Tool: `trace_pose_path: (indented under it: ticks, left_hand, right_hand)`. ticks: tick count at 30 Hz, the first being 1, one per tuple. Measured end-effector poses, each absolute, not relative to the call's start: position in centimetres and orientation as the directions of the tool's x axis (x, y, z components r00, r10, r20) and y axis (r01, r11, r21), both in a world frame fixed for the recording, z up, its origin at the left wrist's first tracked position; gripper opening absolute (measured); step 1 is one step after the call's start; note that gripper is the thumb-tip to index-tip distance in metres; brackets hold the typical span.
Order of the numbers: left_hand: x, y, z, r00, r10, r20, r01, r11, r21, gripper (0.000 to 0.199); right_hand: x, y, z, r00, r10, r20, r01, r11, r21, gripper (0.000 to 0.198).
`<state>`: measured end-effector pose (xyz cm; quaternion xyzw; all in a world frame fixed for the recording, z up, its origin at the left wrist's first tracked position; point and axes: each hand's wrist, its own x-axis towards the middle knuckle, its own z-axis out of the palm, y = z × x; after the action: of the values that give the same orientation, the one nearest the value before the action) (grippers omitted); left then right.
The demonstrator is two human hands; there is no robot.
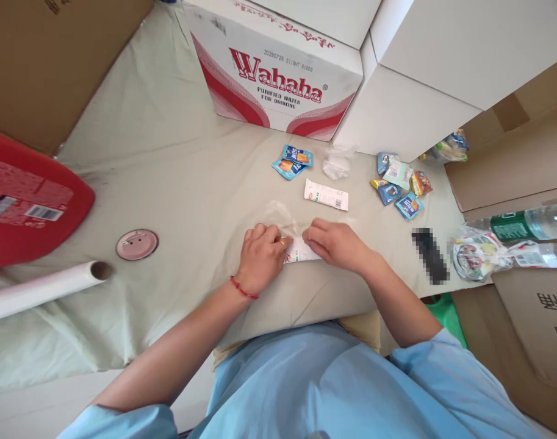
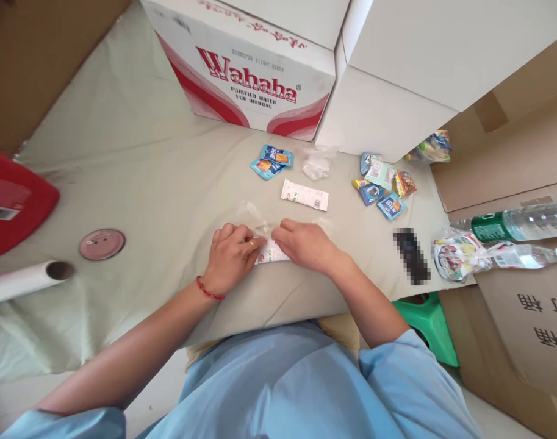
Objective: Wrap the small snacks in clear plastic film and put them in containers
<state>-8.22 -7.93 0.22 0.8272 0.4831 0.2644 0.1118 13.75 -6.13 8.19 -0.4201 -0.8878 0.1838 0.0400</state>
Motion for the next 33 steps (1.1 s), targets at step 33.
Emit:
trace_pose_path:
  ticks: [33]
  left_hand:
    - [-11.2,-8.8,0.7,0.115,0.974,0.196,0.841,-0.2,0.502,0.041]
  right_hand:
    - [12.1,-13.2,2.5,-0.498,0.866,-0.044,0.782,0.427,-0.454,0.053]
